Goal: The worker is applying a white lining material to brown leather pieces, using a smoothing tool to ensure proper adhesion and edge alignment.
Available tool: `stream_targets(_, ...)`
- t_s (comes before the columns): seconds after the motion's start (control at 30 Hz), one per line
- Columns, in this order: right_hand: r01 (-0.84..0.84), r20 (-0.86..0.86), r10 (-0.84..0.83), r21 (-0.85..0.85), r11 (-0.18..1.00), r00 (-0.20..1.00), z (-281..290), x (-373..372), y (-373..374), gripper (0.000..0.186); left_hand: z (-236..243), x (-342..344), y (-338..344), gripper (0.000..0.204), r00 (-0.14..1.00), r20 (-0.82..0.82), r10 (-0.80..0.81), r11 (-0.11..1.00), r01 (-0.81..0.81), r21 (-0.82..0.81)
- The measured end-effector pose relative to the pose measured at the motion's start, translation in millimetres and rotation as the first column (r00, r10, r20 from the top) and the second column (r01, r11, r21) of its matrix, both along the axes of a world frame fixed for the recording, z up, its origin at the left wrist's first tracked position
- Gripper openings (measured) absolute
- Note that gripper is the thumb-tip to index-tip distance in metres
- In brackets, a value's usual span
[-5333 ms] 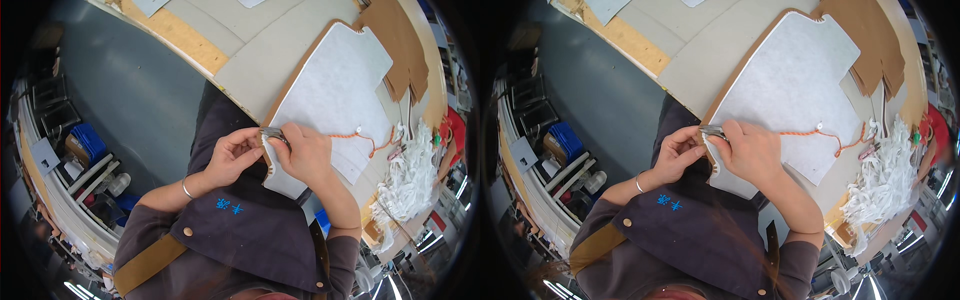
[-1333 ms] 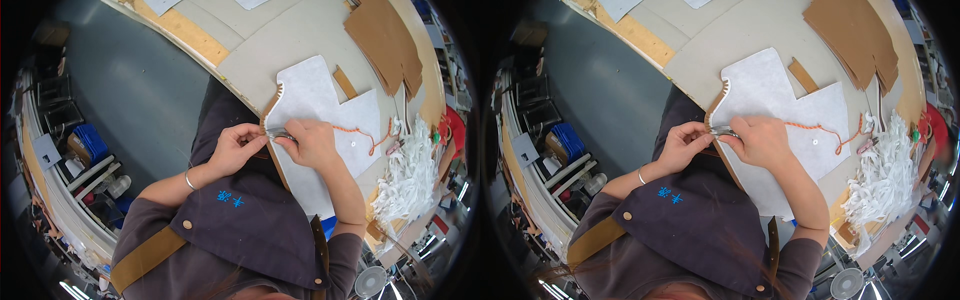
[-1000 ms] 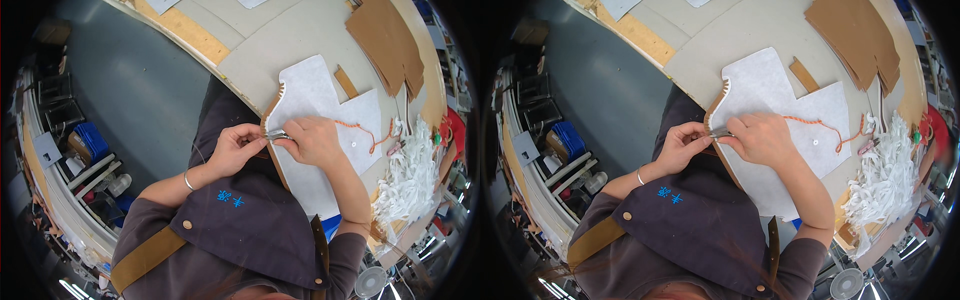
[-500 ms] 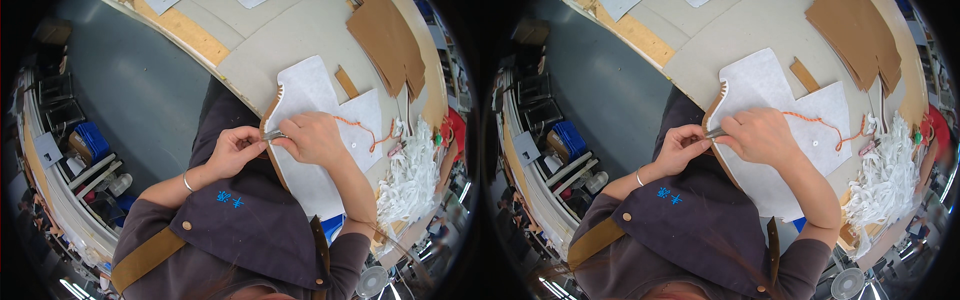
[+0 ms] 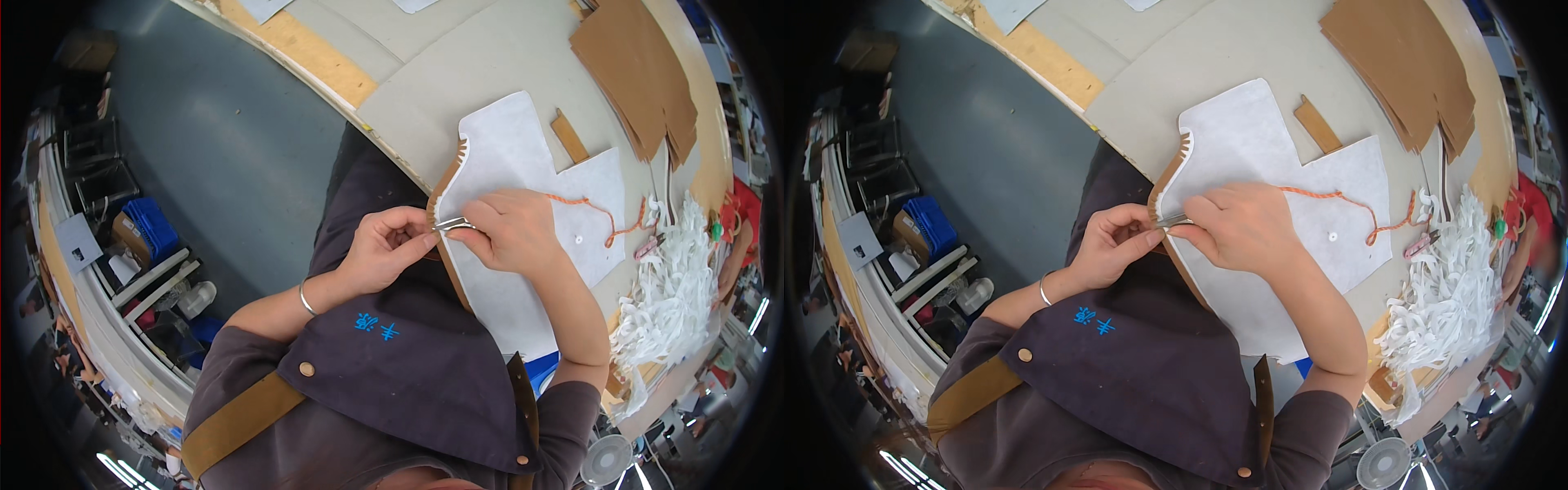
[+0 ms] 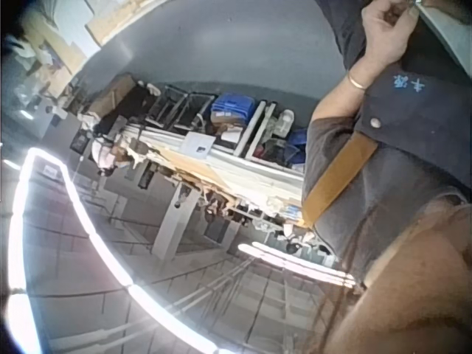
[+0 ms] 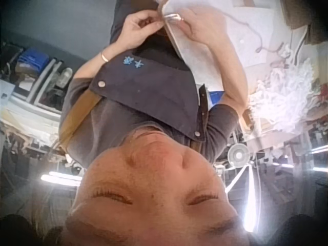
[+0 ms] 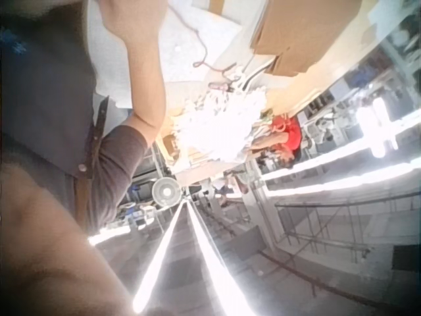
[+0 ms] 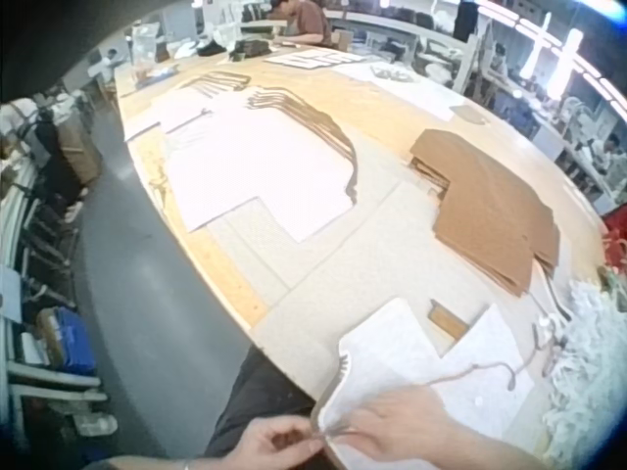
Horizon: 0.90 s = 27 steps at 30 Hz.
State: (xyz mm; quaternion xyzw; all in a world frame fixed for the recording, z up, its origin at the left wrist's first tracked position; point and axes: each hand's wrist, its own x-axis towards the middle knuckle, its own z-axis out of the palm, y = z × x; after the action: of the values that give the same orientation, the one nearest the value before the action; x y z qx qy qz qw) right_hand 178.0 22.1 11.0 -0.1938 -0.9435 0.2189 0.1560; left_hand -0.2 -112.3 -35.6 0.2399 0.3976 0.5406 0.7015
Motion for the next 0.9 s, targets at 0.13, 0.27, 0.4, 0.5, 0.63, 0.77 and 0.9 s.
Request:
stream_targets(0.13, 0.025, 0.036, -0.027, 0.038, 0.999, 0.999, 0, 0, 0, 0.034, 4, 1, 2, 0.021, 1.0, 0.014, 0.004, 1.0, -0.004, -0.009)
stream_targets(0.27, 0.01, 0.059, -0.013, 0.057, 0.998, 0.998, 3, -2, 2, 0.036, 4, 2, 2, 0.019, 0.999, 0.01, 0.045, 0.999, -0.045, 0.009)
stream_targets(0.4, -0.005, 0.112, -0.001, 0.053, 0.999, 0.994, 6, -5, 3, 0.037, 5, -1, 2, 0.019, 1.0, 0.018, 0.006, 1.0, -0.006, -0.009)
stream_targets(0.5, -0.01, 0.13, 0.007, 0.018, 1.0, 0.991, 9, -6, 3, 0.036, 3, 0, 2, 0.017, 0.999, 0.04, 0.014, 1.0, -0.014, -0.002)
stream_targets(0.63, -0.007, 0.129, 0.01, -0.02, 1.0, 0.992, 10, -4, 1, 0.035, 2, 2, 1, 0.016, 0.999, 0.044, -0.001, 1.0, 0.001, -0.003)
stream_targets(0.77, -0.004, 0.163, 0.016, -0.077, 0.997, 0.987, 4, -5, 0, 0.033, 2, 1, 2, 0.016, 0.999, 0.032, 0.029, 1.0, -0.029, -0.006)
stream_targets(0.9, 0.059, 0.024, -0.057, -0.069, 0.996, 0.998, -2, -3, -5, 0.034, -1, 2, -1, 0.018, 0.998, -0.038, 0.054, 0.998, -0.053, 0.031)
